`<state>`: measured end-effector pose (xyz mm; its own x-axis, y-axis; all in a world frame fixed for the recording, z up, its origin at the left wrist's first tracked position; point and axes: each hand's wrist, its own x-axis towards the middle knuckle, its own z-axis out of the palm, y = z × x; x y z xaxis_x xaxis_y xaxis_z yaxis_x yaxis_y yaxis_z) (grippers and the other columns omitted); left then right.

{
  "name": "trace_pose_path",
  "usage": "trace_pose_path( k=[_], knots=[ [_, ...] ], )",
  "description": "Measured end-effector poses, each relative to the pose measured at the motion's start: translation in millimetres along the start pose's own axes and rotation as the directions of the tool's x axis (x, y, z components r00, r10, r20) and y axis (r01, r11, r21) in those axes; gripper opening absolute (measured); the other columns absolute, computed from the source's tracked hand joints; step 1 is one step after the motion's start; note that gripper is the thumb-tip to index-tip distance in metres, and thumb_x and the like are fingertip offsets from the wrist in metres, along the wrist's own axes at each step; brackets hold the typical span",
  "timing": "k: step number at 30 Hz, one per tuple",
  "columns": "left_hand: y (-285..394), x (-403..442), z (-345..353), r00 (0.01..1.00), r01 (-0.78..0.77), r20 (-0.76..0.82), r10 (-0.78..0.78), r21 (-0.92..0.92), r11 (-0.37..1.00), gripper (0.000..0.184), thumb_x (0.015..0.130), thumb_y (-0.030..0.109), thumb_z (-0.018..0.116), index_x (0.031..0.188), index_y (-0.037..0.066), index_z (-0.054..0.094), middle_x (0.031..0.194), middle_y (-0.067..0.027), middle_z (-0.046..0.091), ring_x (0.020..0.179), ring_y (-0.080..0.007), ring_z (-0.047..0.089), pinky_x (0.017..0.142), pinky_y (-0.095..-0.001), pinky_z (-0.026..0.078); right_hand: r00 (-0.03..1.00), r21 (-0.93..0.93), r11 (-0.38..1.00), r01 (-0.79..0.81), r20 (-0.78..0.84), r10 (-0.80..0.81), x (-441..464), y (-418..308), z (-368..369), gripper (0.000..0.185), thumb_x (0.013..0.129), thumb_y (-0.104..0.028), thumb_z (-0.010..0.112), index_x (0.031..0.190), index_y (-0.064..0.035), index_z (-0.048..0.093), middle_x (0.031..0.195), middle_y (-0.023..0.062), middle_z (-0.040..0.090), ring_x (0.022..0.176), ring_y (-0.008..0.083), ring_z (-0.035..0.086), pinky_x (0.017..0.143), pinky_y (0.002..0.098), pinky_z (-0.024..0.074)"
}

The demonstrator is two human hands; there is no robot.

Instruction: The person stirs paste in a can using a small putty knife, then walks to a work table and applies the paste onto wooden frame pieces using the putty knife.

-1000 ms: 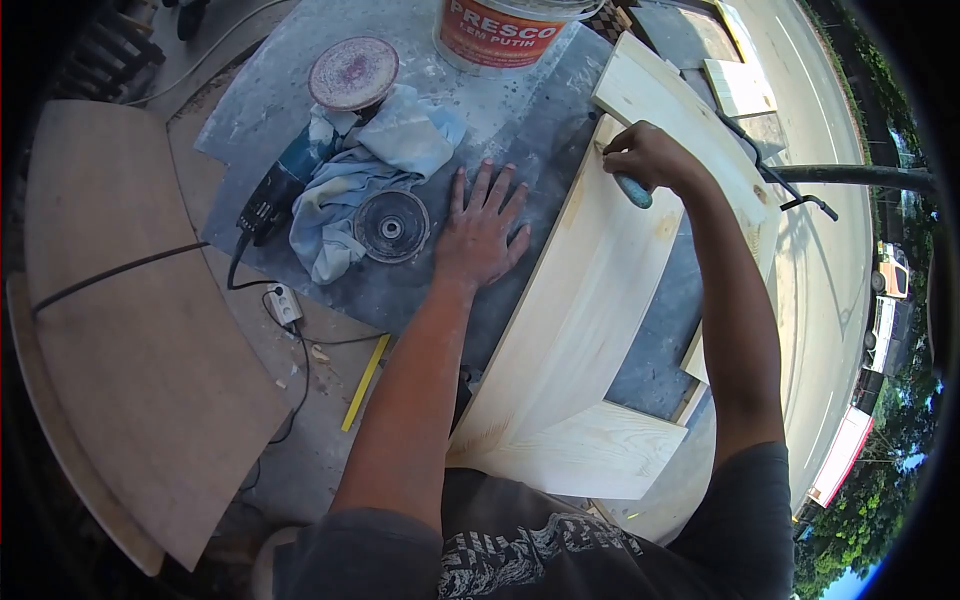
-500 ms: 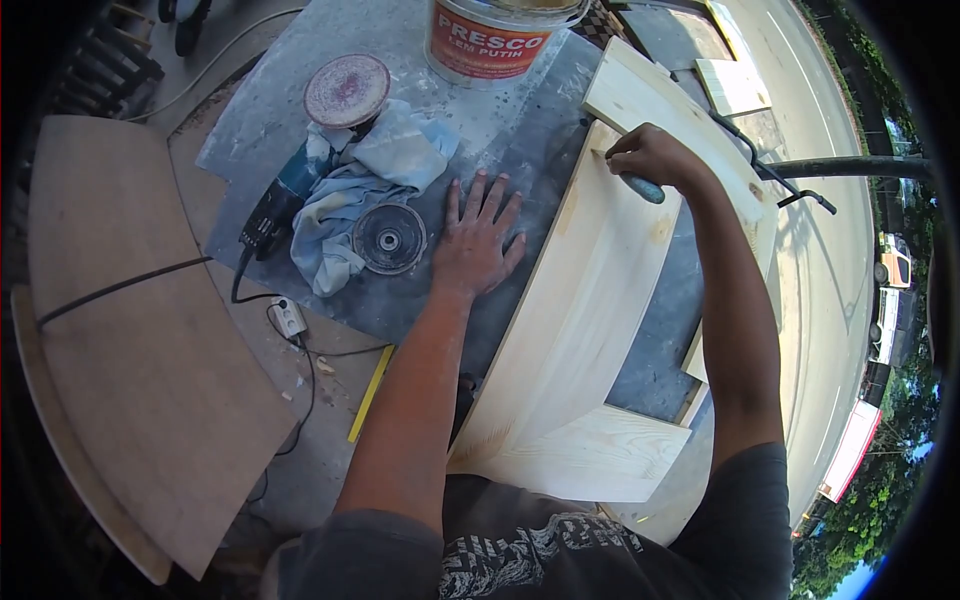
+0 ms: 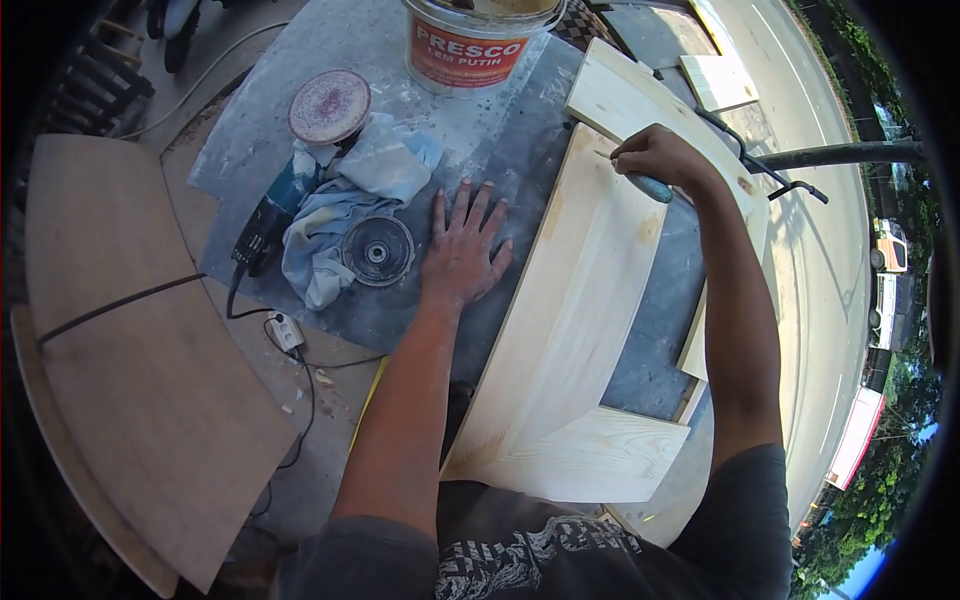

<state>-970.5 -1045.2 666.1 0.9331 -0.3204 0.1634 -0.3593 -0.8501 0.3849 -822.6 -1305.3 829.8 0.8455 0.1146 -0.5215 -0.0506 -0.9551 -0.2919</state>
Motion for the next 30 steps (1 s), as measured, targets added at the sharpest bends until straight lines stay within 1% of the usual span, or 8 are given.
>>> trace_pose_path(
  k=[3,5,9,14,20,23,27,30],
  knots=[
    [0.5,0.6,-1.4,1.0,0.001,0.006,-0.001,-0.008,1.0,0.057,0.092,0.042,0.048,0.141,0.014,0.046,0.155,-0.0084,0.029,0.147,-0.0294,0.016,0.12,-0.0539,0.005,0.994,0.068,0.996,-0.062,-0.082,0.067,-4.9,17.6,-12.6,0.037,0.071,-0.029,0.072,0.096,-0.0019,0.076,0.092,0.0136,0.073,0.083,0.021,0.069,0.084,0.0311,0.0511],
    [0.2,1.9,-3.0,1.0,-0.006,0.013,0.006,-0.006,1.0,0.057,0.092,0.042,0.049,0.142,0.013,0.045,0.155,-0.009,0.028,0.147,-0.0299,0.015,0.119,-0.0542,0.006,0.986,0.061,0.998,-0.026,-0.166,0.036,3.6,39.7,-9.9,0.034,0.068,-0.031,0.072,0.09,-0.0065,0.078,0.08,0.0098,0.072,0.07,0.0178,0.065,0.07,0.0306,0.0511],
    [1.7,1.6,-3.0,1.0,-0.002,0.021,0.002,0.003,1.0,0.057,0.092,0.042,0.049,0.141,0.013,0.046,0.155,-0.0094,0.028,0.147,-0.0307,0.015,0.119,-0.0547,0.007,0.977,0.098,0.993,-0.07,-0.195,0.088,2.3,32.6,5.0,0.034,0.068,-0.03,0.072,0.091,-0.0056,0.078,0.082,0.0115,0.073,0.07,0.0194,0.067,0.073,0.0325,0.0528],
    [2.6,2.1,-3.6,0.999,0.0,0.044,-0.001,0.017,1.0,0.057,0.092,0.042,0.049,0.141,0.013,0.045,0.155,-0.0097,0.028,0.147,-0.031,0.015,0.119,-0.0547,0.007,0.982,-0.038,0.996,-0.08,-0.176,0.072,8.6,26.0,23.3,0.036,0.068,-0.028,0.072,0.094,-0.0033,0.076,0.087,0.0157,0.072,0.071,0.0234,0.07,0.063,0.0326,0.0573],
    [2.2,3.8,-3.7,0.999,0.004,0.039,-0.005,0.017,1.0,0.058,0.092,0.043,0.048,0.142,0.013,0.044,0.156,-0.0098,0.027,0.148,-0.0309,0.014,0.119,-0.055,0.006,0.98,0.045,0.989,-0.144,-0.128,0.149,12.9,32.0,17.0,0.037,0.065,-0.027,0.07,0.093,-0.0034,0.076,0.088,0.0162,0.072,0.07,0.0244,0.07,0.062,0.0327,0.0573],
    [3.3,5.2,-2.2,0.999,-0.013,0.044,0.013,0.022,1.0,0.059,0.092,0.043,0.048,0.143,0.014,0.043,0.156,-0.0098,0.027,0.148,-0.0312,0.014,0.119,-0.0549,0.007,0.998,-0.026,0.998,-0.054,0.012,0.054,-21.6,21.5,8.1,0.039,0.065,-0.028,0.07,0.095,-0.0043,0.077,0.089,0.0143,0.072,0.073,0.0237,0.068,0.069,0.032,0.0533],
    [0.2,0.7,4.1,1.0,-0.024,0.009,0.023,0.058,0.998,0.06,0.093,0.044,0.046,0.144,0.014,0.043,0.156,-0.0099,0.027,0.147,-0.0313,0.015,0.119,-0.0551,0.005,0.986,0.315,0.946,0.073,-0.162,-0.022,-123.7,26.9,28.7,0.04,0.07,-0.024,0.067,0.105,-0.0041,0.074,0.08,0.0091,0.069,0.07,0.0169,0.062,0.07,0.0301,0.0515],
    [-2.8,-0.7,7.6,0.997,-0.067,0.037,0.065,0.068,0.995,0.059,0.093,0.045,0.045,0.144,0.014,0.043,0.156,-0.01,0.027,0.147,-0.0316,0.015,0.119,-0.0552,0.005,0.988,0.573,0.819,-0.033,-0.105,0.113,-225.2,25.7,69.2,0.042,0.072,-0.018,0.065,0.111,-0.0022,0.071,0.072,0.003,0.061,0.066,0.0113,0.058,0.065,0.0266,0.0483]
  ],
)
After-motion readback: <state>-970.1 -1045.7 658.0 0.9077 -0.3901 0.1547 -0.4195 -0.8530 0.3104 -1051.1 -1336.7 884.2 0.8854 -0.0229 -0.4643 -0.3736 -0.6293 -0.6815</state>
